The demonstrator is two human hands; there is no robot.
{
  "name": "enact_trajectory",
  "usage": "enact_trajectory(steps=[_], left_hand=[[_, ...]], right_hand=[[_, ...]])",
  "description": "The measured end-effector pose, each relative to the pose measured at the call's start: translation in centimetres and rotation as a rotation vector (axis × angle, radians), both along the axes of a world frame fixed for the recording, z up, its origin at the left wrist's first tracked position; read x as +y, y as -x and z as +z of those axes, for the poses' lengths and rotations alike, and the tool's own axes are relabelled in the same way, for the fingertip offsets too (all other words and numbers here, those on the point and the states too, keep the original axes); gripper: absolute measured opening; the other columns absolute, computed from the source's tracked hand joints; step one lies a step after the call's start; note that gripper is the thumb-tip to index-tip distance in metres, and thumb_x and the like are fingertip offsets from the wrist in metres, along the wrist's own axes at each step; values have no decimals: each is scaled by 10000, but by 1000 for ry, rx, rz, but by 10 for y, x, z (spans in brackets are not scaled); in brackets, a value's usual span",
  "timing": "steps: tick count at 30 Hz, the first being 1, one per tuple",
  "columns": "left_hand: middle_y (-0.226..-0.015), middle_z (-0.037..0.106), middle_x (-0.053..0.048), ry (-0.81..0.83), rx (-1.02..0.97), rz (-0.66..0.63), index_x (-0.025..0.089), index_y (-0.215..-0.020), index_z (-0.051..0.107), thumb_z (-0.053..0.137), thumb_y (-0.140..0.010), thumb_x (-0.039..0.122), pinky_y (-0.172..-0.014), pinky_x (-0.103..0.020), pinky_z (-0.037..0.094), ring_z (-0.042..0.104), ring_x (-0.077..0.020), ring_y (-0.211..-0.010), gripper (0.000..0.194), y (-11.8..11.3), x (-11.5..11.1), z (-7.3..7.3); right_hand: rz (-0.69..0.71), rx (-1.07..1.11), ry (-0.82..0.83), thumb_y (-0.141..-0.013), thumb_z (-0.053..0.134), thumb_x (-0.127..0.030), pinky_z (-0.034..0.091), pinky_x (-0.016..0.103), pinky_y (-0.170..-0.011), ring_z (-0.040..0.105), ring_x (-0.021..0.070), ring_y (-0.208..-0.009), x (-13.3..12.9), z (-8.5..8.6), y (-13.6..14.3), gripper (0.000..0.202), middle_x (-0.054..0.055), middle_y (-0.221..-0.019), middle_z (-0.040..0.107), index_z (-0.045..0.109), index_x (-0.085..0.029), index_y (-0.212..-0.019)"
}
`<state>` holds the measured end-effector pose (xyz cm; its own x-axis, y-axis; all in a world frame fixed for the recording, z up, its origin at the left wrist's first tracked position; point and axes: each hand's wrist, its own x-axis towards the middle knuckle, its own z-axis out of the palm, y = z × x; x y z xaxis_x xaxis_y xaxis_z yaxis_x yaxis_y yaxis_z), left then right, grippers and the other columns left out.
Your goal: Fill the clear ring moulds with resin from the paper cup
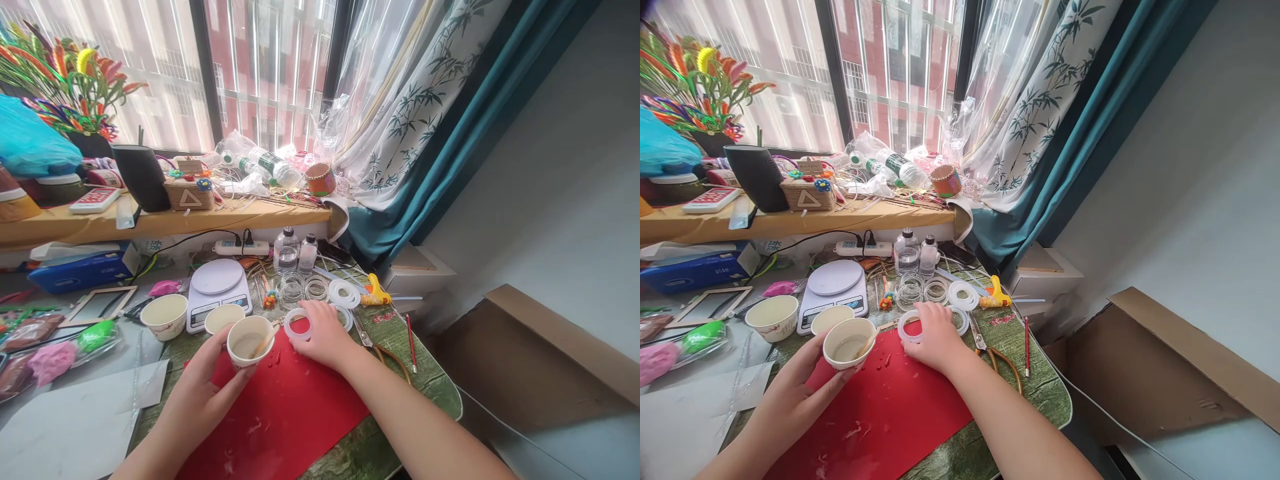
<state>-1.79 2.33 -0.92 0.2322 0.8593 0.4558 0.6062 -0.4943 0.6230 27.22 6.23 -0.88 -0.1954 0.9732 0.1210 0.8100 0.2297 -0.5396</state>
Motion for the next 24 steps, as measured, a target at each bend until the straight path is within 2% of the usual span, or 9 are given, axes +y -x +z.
enact_trajectory(steps=[9,14,18,21,23,24], left_hand=[[-1447,802,-109,-5,4,-3,303,-1491,644,689,-1042,540,-1095,-525,668,790,-368,-1317,510,1,0,-1],[-1461,796,-110,15,6,-2,305,-1494,643,700,-1045,521,-1087,-506,671,787,-365,-1327,501,0,0,0],[-1476,787,-121,18,6,5,292,-1509,633,691,-1048,518,-1104,-498,661,784,-363,-1334,516,1,-2,-1],[-1475,788,-117,16,4,1,293,-1521,631,681,-1047,527,-1116,-495,655,781,-360,-1340,531,2,-2,-2],[-1470,790,-116,17,2,0,294,-1524,633,684,-1043,528,-1121,-499,652,784,-360,-1332,537,2,-3,-3],[-1473,790,-117,18,1,0,294,-1524,636,689,-1039,526,-1124,-502,650,784,-362,-1332,540,1,-3,-3]], right_hand=[[-12,0,15,-863,886,-404,408,573,-1251,567,403,-1463,1,1,0,742,187,-1505,673,619,-191,-1522],[11,-4,16,-830,922,-351,409,571,-1269,550,396,-1480,-7,11,-2,791,181,-1557,635,603,-191,-1536],[0,-57,41,-884,854,-291,479,620,-1200,606,426,-1387,-39,30,-9,614,200,-1482,674,665,-194,-1460],[140,-72,144,-929,791,-263,554,574,-1139,682,390,-1278,-76,41,-20,362,157,-1376,747,768,-233,-1289],[178,-90,216,-943,766,-246,559,564,-1154,680,390,-1322,-98,41,-28,286,151,-1451,738,809,-242,-1226],[186,-106,235,-937,770,-243,545,582,-1178,669,404,-1358,-107,38,-30,316,159,-1515,714,819,-237,-1249]])
